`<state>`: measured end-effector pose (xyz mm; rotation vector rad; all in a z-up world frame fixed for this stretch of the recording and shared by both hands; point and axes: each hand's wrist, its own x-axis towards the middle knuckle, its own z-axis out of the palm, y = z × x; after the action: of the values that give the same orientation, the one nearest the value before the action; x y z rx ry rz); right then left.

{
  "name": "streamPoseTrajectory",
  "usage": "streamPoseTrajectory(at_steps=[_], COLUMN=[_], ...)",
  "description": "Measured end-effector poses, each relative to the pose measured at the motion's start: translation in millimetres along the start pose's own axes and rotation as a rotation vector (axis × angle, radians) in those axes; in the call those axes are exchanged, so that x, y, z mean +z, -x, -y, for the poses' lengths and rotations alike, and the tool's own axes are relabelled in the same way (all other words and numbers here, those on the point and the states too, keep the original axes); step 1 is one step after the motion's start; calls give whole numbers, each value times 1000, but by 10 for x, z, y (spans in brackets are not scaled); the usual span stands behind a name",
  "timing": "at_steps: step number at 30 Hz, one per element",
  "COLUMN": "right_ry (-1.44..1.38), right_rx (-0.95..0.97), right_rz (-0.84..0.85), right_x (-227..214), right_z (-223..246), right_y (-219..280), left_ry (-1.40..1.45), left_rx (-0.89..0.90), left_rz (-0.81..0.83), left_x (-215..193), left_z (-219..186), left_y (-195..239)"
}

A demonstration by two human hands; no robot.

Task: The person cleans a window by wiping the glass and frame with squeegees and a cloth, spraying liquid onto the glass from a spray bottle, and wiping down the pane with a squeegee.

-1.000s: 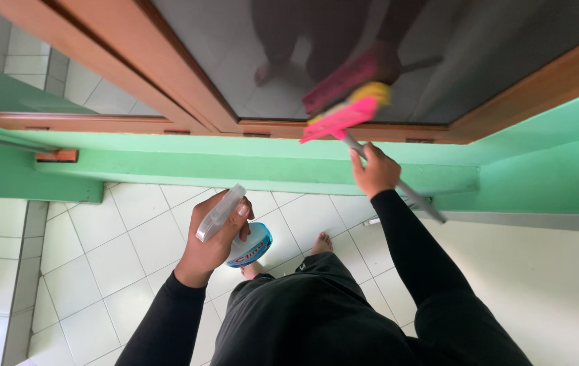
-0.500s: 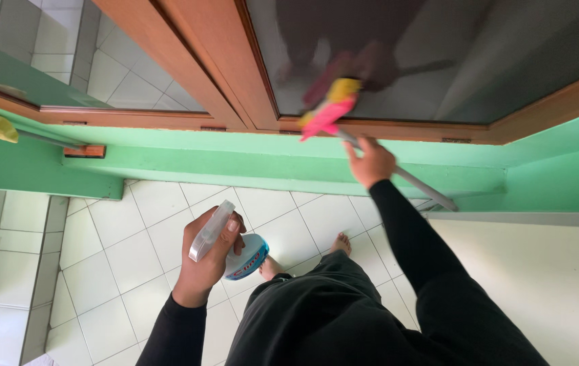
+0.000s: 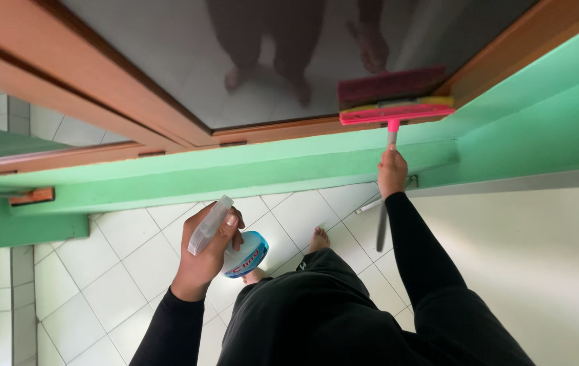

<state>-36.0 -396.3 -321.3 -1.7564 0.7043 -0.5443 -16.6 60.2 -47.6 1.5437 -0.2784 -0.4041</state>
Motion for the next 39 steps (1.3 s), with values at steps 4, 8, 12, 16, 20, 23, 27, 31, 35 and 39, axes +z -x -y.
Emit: streamPoseTrajectory(at_steps=[4, 8, 12, 16, 20, 23, 27, 31, 35, 39], right_ry=[-396, -535, -513, -476, -345, -276, -139, 3, 137, -48], right_rx=[200, -10, -311, -526, -635, -677, -646, -322, -33, 258], right_rz=[67, -67, 23, 141, 121, 94, -16, 79, 146, 97], right_x=[141, 299, 263, -193, -560, -486, 7, 427, 567, 561], right_z=[992, 1940, 2741, 3645, 4224, 3994, 2752, 1077, -51, -295], right_y=[-1, -40, 97, 255, 10, -159, -256, -20, 228, 404], left_ry=[-6, -42, -63, -41, -138, -117, -63, -95, -96, -20], left_rx=[20, 17, 22, 3, 28, 73, 38, 24, -9, -13], left_rz=[49, 61, 38, -26, -54, -59, -57, -67, -125, -161], left_x=[244, 396, 433, 346, 320, 332, 351, 334, 224, -90], left_z=[-85, -160, -295, -416, -459, -452, -400, -374, -311, -158], left_y=[-136, -172, -105, -49, -40, -54, -78, -103, -18, 212])
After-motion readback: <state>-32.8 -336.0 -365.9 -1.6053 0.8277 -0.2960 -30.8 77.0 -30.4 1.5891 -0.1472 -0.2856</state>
